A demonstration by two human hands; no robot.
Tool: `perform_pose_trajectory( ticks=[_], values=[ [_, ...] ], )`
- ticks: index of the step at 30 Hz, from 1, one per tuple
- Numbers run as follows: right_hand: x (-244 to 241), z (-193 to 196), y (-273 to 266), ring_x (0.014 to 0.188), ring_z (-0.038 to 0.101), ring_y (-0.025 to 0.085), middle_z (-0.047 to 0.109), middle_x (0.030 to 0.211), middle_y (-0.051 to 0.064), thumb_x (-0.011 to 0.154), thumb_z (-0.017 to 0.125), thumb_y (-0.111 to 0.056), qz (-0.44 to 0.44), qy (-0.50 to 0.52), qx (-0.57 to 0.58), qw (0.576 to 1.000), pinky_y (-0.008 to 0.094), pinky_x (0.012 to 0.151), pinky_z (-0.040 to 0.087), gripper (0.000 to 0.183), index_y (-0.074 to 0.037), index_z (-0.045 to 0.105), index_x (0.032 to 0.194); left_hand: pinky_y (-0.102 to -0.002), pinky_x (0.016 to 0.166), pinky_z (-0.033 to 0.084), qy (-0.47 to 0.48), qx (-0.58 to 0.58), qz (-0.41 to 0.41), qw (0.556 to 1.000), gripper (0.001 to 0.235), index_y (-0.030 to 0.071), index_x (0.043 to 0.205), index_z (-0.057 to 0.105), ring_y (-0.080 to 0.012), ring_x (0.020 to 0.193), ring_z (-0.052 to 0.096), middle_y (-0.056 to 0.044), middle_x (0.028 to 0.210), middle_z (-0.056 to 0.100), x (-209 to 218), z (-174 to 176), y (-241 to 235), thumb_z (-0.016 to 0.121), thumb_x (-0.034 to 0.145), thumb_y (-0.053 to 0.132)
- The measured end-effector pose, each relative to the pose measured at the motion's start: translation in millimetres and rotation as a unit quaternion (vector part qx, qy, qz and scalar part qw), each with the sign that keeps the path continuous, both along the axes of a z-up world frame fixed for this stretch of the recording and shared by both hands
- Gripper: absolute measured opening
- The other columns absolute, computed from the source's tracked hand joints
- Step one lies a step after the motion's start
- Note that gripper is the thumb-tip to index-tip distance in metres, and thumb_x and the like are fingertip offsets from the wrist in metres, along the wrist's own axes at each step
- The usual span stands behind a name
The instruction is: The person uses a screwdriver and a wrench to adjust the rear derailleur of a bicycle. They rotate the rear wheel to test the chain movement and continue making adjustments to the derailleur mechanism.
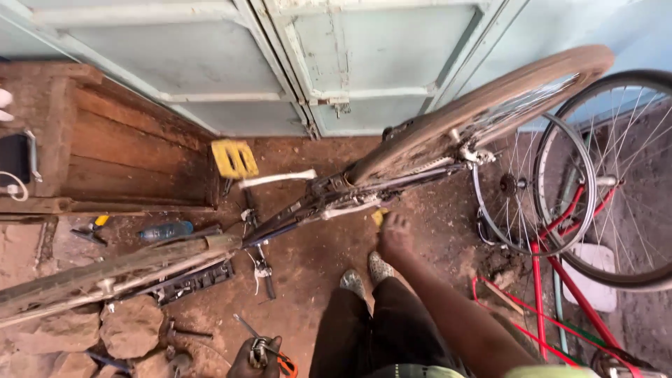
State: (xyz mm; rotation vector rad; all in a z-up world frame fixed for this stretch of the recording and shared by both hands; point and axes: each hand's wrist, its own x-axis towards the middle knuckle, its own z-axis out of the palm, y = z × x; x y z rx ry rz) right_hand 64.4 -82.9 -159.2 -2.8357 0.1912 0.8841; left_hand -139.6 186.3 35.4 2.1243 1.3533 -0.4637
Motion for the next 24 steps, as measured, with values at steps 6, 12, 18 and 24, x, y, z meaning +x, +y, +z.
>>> perform_pose_trajectory(
  ticks=[6,12,18,24],
  values=[
    [-5.2,-79.0,117.4,0.153,-0.003,0.050,-0.013,0.169,0.022,0.087,0.064,-0.063,0.050,0.261,0.178,0.947,0.056,0.125,0.016,0.124,-0.003,-0.016,0.160,-0.038,0.060,0.050,-0.068,-0.117,0.094,0.986,0.022,0.000,0.093,0.073,-0.0306,0.059,0.066,-0.019,0.066,0.070,-26.4,-62.7,39.1,0.085,0.084,0.015],
    [-30.1,111.9,180.2,0.124,0.041,0.031,0.039,0.136,0.014,0.078,0.060,-0.067,0.046,0.289,0.353,0.889,0.042,0.101,0.040,0.097,-0.005,0.033,0.148,-0.035,0.056,0.044,-0.143,-0.064,0.094,0.983,0.017,-0.001,0.084,0.073,-0.0237,0.055,0.055,-0.015,0.061,0.062,-45.5,-62.2,52.2,0.087,0.083,0.007],
    [-37.6,183.7,140.0,0.100,0.068,0.025,0.068,0.109,0.011,0.087,0.074,-0.034,-0.082,0.175,0.539,0.820,0.036,0.085,0.062,0.045,-0.009,0.059,0.120,-0.035,0.050,0.042,-0.191,-0.044,0.048,0.979,0.023,0.003,0.080,0.067,-0.0245,0.048,0.054,-0.013,0.054,0.056,-26.3,-66.3,95.5,0.085,0.083,0.017],
    [-2.0,248.9,30.4,0.091,0.079,0.030,0.076,0.108,0.018,0.094,0.067,0.002,-0.296,0.049,0.457,0.837,0.036,0.077,0.073,0.023,0.003,0.064,0.116,-0.036,0.066,0.054,-0.082,-0.077,0.055,0.992,0.025,0.003,0.096,0.075,-0.0274,0.061,0.068,-0.018,0.064,0.074,3.9,-28.6,105.3,0.086,0.086,0.023]
  ],
)
